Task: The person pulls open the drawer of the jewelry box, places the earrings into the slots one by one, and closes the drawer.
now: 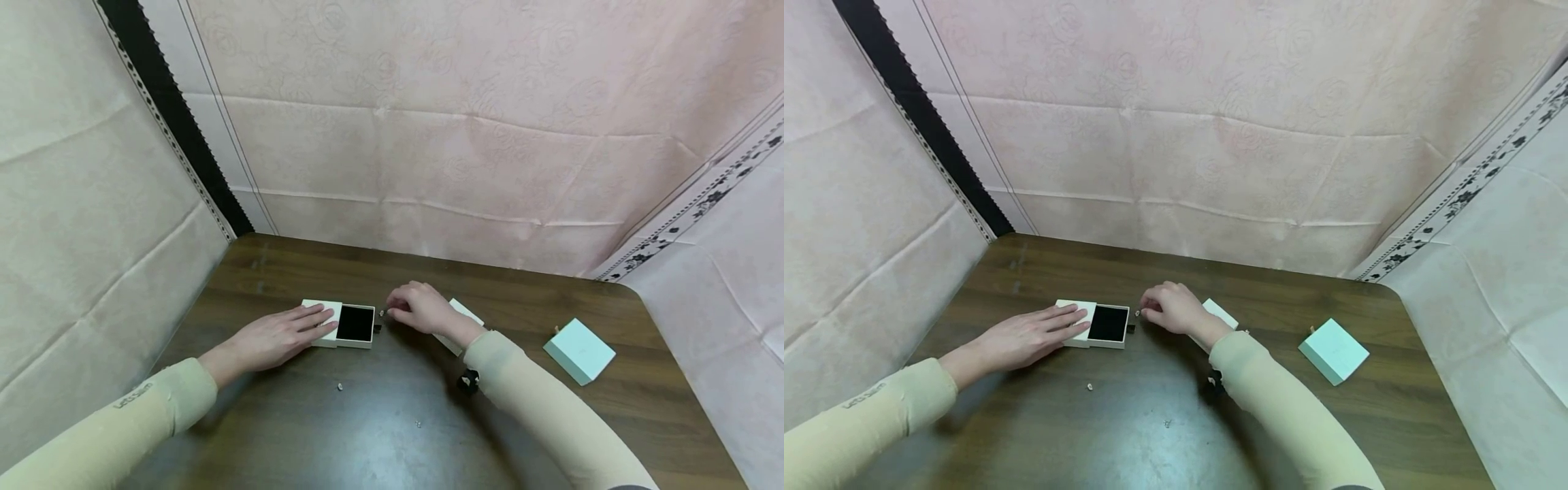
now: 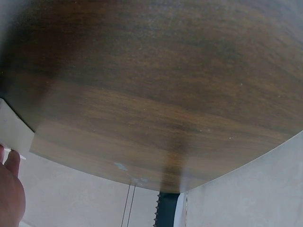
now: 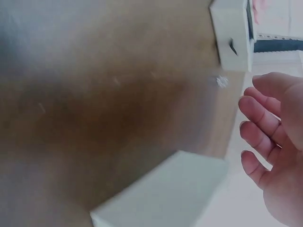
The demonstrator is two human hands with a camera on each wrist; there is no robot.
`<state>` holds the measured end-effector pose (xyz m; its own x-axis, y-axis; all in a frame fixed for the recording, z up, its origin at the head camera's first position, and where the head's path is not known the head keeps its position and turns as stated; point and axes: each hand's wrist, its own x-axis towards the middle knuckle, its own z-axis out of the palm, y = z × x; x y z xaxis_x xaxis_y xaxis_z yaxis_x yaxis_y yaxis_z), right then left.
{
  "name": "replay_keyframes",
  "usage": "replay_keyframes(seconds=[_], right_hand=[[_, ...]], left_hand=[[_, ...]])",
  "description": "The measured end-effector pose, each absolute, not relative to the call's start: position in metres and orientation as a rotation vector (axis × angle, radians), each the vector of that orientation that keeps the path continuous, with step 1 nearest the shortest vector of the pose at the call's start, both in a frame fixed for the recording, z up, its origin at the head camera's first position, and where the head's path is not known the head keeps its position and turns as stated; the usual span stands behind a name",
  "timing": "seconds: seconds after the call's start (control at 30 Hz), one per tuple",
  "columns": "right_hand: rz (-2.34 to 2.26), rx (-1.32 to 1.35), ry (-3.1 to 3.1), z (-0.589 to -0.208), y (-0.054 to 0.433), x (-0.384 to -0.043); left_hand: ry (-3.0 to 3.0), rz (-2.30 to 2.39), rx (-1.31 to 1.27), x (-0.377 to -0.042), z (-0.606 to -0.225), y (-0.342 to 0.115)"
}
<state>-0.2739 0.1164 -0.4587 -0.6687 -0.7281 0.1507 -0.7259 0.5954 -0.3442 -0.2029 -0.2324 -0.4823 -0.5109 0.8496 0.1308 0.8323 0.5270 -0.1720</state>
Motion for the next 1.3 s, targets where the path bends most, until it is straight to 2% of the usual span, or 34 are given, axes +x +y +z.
replay_keyframes(seconds=[0.3, 0.67, 1.3], right_hand=[[-0.457, -1.325, 2.825, -0.443, 0.113, -0.287], [-0.231, -1.35, 2.802, -0.459, 0.097, -0.291], [-0.195, -1.388, 2.829, -0.472, 0.091, -0.29]], left_hand=[[-2.57, 0.109, -1.429, -0.203, -0.483, -0.234], [-2.562, 0.091, -1.436, -0.203, -0.484, -0.234], [-2.54, 0.062, -1.438, -0.202, -0.484, -0.235]])
